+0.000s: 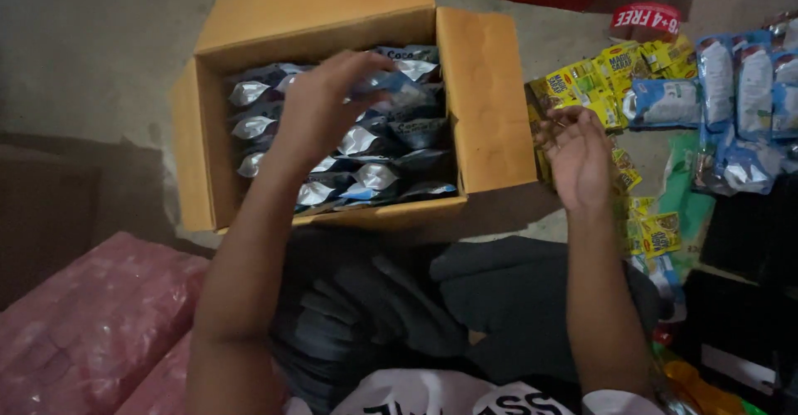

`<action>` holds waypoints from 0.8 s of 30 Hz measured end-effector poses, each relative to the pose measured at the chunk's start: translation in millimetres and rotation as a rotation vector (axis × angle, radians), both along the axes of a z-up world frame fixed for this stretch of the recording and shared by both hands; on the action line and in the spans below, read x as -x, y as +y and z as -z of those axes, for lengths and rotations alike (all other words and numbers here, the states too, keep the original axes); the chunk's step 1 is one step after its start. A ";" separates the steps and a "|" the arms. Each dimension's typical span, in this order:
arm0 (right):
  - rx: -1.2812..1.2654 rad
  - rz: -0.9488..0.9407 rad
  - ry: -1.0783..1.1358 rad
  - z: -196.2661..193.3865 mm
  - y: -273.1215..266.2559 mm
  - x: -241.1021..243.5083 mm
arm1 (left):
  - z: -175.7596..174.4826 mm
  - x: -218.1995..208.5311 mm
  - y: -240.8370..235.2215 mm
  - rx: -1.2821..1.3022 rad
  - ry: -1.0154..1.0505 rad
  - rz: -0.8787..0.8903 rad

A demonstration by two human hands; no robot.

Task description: Sorting and arranging pouches of coconut cream into a cardboard box.

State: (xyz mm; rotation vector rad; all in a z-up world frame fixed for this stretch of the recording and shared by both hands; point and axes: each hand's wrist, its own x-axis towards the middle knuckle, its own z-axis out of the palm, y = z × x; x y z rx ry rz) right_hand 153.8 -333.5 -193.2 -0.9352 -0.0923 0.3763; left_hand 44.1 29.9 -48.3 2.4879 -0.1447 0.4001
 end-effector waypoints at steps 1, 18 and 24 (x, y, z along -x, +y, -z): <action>0.000 -0.002 0.000 -1.0 0.8 0.1 | -0.5 -1.5 -2.7 0.000 0.000 -0.002; 0.083 -0.031 0.018 -4.9 4.1 5.4 | 51.3 -28.3 1.1 0.044 -0.066 -0.018; 0.074 -0.023 0.041 3.0 4.0 3.7 | 97.4 -43.5 -31.5 -0.186 -0.102 0.039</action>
